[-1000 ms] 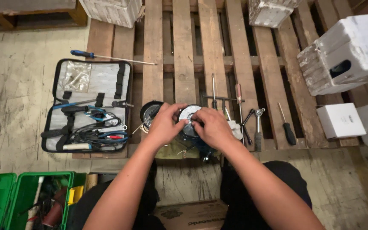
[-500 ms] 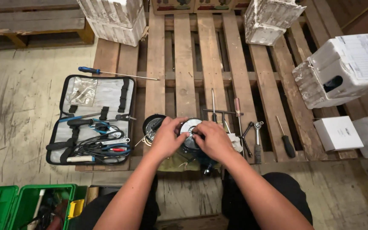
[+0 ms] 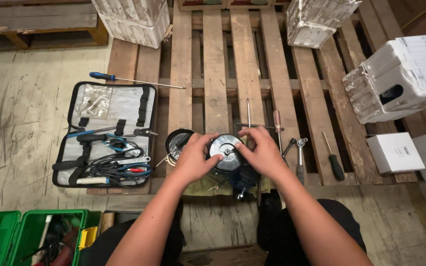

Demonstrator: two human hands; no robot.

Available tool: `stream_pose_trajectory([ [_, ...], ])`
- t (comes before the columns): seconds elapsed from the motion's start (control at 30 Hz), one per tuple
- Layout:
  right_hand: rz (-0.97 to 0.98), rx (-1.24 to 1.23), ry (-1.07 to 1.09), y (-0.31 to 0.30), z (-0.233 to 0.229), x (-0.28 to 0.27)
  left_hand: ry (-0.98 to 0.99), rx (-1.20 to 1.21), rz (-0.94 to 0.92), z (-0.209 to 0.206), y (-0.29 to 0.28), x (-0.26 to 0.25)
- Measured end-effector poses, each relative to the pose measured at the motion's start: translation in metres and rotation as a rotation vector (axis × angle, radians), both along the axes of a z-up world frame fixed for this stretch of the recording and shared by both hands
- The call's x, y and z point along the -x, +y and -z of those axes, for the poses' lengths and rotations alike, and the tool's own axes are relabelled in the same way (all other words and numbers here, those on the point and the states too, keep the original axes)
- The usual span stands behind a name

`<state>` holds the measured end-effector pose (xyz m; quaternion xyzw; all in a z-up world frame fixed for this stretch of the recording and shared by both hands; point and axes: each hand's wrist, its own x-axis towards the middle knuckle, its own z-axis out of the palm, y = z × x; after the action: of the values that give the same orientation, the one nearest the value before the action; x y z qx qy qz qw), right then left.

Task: The person is reassembling a pump housing by aligning a black plastic cover onto the blue motor body and then using a screwdriver to secure it with screws.

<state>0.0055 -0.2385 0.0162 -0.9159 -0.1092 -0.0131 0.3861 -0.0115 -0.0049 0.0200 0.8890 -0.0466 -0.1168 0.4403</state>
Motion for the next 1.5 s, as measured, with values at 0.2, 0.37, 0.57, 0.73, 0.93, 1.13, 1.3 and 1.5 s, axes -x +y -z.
stream_pose_trajectory([
  [0.2, 0.057, -0.085, 0.284, 0.005, 0.001, -0.001, 0.03, 0.037, -0.016, 0.0, -0.003, 0.0],
  [0.37, 0.076, -0.093, 0.407, -0.001, 0.014, -0.008, 0.025, 0.032, -0.03, 0.007, -0.008, -0.005],
  [0.57, 0.105, -0.085, 0.408, 0.001, 0.017, -0.007, 0.029, 0.023, -0.018, 0.01, -0.004, -0.005],
  [0.73, 0.111, -0.081, 0.404, -0.001, 0.024, -0.009, 0.075, -0.02, -0.004, -0.006, -0.01, -0.003],
  [0.93, 0.137, -0.093, 0.396, 0.003, 0.013, -0.004, 0.062, 0.01, 0.003, 0.009, -0.005, -0.008],
  [1.13, 0.128, -0.095, 0.354, 0.005, 0.01, -0.003, 0.072, 0.053, -0.009, 0.003, -0.004, -0.008],
  [1.3, 0.076, -0.067, 0.315, 0.004, 0.006, -0.004, 0.129, -0.01, -0.02, -0.01, -0.012, -0.001],
  [1.5, 0.087, -0.053, 0.32, 0.006, 0.002, -0.004, 0.101, -0.027, 0.005, -0.008, -0.01, -0.005],
])
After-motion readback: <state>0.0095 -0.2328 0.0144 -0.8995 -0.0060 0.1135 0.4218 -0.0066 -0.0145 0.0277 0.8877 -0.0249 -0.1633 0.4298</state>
